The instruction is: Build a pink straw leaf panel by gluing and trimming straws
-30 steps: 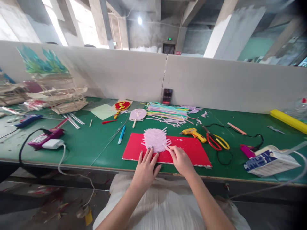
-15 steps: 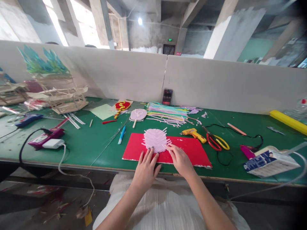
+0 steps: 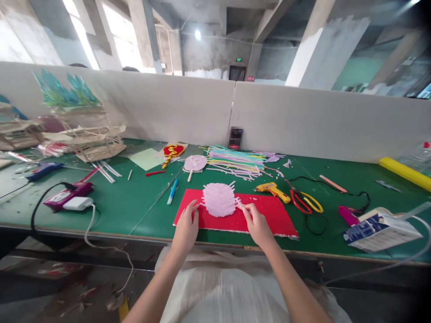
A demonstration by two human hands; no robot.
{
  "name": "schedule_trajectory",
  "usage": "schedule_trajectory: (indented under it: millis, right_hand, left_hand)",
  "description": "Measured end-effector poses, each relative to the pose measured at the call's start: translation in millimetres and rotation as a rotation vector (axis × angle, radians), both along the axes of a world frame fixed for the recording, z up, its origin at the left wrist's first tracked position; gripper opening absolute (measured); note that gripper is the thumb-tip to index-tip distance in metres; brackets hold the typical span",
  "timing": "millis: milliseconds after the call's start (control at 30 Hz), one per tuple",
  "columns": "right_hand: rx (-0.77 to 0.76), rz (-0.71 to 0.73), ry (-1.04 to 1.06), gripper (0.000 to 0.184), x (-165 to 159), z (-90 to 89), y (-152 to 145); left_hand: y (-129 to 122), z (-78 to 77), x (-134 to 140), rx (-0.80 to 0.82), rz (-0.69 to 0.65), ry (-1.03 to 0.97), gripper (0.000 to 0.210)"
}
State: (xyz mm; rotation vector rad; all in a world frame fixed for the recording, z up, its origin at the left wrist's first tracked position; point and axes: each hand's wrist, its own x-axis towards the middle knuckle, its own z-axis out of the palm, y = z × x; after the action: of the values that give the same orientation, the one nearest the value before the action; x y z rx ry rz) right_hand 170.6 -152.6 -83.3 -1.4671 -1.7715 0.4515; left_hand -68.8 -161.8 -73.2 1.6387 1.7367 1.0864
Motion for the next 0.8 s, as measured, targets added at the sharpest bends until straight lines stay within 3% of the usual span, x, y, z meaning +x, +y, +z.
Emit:
schedule_trajectory:
  millis: [300, 533, 800]
  right_hand:
    - [-0.128, 0.066, 0.215, 0.022, 4.6, -0.6, 1.8]
    - [-0.069, 0.127, 0.304, 0.019, 5.6, -4.0, 4.1]
    - [-0.035, 0.046, 0.342, 0.019, 8.0, -5.9, 5.0]
  left_hand:
    - [9.3, -9.1, 13.3, 0.071, -0.095, 0.135, 0.038]
    - [17.6, -13.7, 14.1, 0.127, -0.120, 0.127, 0.040]
    - [16.4, -14.5, 14.8, 0.150, -0.157, 0.174, 0.044]
